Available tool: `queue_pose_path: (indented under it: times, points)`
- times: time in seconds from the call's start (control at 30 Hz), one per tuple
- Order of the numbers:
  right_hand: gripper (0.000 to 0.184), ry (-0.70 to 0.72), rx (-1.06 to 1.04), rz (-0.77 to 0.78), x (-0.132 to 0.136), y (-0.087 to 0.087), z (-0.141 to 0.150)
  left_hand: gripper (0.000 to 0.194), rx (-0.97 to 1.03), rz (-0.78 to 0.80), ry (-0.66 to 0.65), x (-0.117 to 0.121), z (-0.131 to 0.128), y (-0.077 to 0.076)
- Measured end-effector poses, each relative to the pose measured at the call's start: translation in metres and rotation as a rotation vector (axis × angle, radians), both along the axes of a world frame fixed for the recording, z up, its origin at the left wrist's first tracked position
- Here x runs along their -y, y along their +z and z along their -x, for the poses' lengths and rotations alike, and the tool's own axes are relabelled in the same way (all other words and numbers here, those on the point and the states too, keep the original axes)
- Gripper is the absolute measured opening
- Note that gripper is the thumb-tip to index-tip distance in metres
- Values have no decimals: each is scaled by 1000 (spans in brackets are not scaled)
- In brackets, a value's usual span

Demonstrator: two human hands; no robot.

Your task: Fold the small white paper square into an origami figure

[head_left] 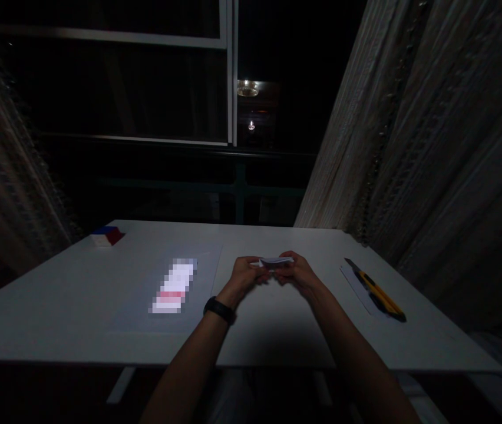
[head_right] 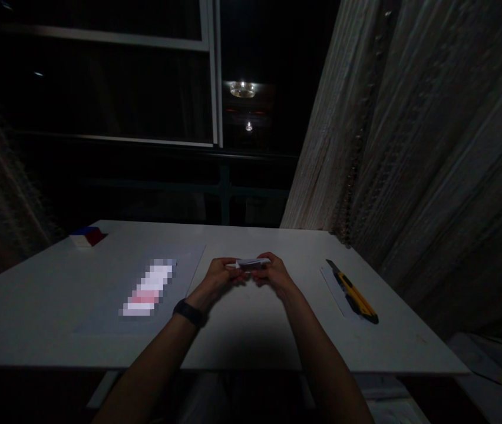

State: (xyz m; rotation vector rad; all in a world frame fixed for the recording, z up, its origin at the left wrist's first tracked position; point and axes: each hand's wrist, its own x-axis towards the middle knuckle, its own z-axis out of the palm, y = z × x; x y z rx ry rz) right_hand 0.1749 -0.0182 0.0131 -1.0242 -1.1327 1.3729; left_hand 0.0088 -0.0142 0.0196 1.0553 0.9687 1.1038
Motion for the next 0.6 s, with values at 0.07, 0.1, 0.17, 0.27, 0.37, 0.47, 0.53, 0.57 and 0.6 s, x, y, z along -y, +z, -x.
queue_pose_path:
  times: [0.07,0.1,0.17,0.27,0.37,0.47,0.53,0.57,0.6]
  points:
    - [56,24,-3,6,1,1,0,42,-1,12,3,1,1,2]
    - [57,42,-4,12,2,1,0,42,-1,17,5,1,1,3]
    - [57,58,-3,31,3,2,0,42,-5,29,1,2,3,5]
    - [53,16,32,70,3,2,1,40,-10,44,-8,2,5,7]
    - [49,-17,72,43,4,3,5,42,-26,47,6,3,5,8]
    - [50,2,59,-9,6,5,9,44,-22,50,16,5,4,8]
    - [53,16,51,-2,7,6,8,44,-6,50,6,5,5,8]
    - [54,16,52,8,6,6,7,44,0,51,3,5,6,9]
    - [54,4,54,17,5,5,4,45,4,55,1,4,7,9]
